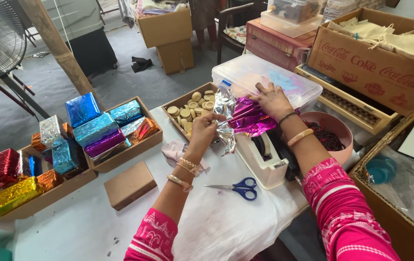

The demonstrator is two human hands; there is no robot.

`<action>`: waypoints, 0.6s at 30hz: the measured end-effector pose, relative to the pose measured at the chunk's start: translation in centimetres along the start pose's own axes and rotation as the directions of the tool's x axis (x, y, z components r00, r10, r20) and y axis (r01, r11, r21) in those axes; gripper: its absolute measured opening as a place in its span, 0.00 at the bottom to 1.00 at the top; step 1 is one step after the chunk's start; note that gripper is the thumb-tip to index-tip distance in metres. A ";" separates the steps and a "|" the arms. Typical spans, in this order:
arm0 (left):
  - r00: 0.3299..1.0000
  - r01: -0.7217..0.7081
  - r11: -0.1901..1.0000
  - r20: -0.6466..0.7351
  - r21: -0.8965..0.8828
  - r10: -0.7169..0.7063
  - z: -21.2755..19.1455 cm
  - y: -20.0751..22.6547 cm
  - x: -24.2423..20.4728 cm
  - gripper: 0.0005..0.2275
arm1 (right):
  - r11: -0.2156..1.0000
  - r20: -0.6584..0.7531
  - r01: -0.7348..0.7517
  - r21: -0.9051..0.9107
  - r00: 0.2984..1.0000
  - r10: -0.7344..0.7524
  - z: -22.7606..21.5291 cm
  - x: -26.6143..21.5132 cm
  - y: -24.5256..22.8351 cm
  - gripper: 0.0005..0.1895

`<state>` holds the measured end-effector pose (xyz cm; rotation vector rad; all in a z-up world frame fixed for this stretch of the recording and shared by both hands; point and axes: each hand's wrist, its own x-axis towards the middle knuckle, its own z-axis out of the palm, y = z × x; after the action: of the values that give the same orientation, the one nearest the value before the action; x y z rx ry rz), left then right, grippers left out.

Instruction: The person places a small cardboard box into a larger box, then retrieves a sheet of shiny purple wrapping paper. They wrap the box with the paper, fold the edges, and secure the package using a tape dispenser.

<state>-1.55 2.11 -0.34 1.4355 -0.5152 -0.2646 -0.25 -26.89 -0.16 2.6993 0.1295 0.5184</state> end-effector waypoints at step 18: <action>0.989 -0.035 0.984 -0.138 0.173 0.060 -3.6 -2.3 -2.3 0.14 | 0.993 -0.111 -0.049 -0.103 0.993 0.037 6.3 1.4 1.7 0.23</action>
<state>-1.45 6.02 -3.24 1.5925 -0.4629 -0.0801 3.46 -30.48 -4.43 2.5760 0.0715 0.6670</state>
